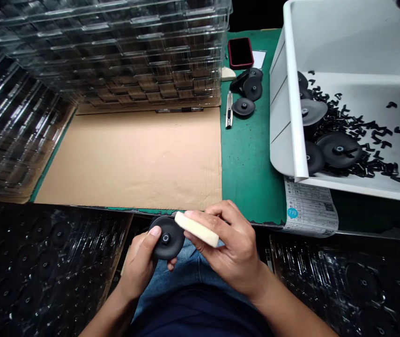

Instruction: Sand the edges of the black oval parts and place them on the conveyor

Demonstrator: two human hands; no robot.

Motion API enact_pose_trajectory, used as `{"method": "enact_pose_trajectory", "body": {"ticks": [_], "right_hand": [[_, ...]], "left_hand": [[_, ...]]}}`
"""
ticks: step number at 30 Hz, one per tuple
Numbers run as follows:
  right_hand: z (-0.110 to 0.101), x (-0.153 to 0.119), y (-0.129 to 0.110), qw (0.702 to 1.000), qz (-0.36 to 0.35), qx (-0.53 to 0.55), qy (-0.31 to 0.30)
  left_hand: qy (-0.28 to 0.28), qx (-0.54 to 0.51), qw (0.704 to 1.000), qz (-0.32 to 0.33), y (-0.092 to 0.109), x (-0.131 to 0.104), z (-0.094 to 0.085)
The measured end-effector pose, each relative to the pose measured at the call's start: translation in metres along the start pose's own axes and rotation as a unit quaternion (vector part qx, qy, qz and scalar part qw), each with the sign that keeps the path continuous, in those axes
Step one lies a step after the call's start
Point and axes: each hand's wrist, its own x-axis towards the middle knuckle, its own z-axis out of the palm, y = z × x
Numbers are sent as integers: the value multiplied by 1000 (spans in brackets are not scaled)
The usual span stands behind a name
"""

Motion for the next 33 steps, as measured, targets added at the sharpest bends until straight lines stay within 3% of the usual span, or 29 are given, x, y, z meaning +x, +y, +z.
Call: {"method": "enact_pose_trajectory", "body": {"ticks": [4,9,15,21,25,28,31,33], "right_hand": [[6,-8,0,998,-26,-40,-44],[22,-5,4,997,-44,-54,-39],[11,-12,5,996,-26,-58,-65],[17,-7,0,997,-31,-50,-54],[14,-1,2,996,-50,-32,-71],[6,-2,3,998,-25,-11,-57],[3,1,-1,1000,-2,7,-19],[5,7,-7,1000,6,15,-4]], "left_hand": [[-9,46,999,26,-4,0,2],[-39,72,996,43,-11,-1,7],[14,16,1000,-2,-15,-3,7],[-9,27,999,19,-19,-2,15],[8,12,999,53,-20,-2,10],[-41,-143,989,18,-16,-1,5],[-140,-355,923,-43,-11,3,3],[-165,-414,894,-53,-9,6,2]]}}
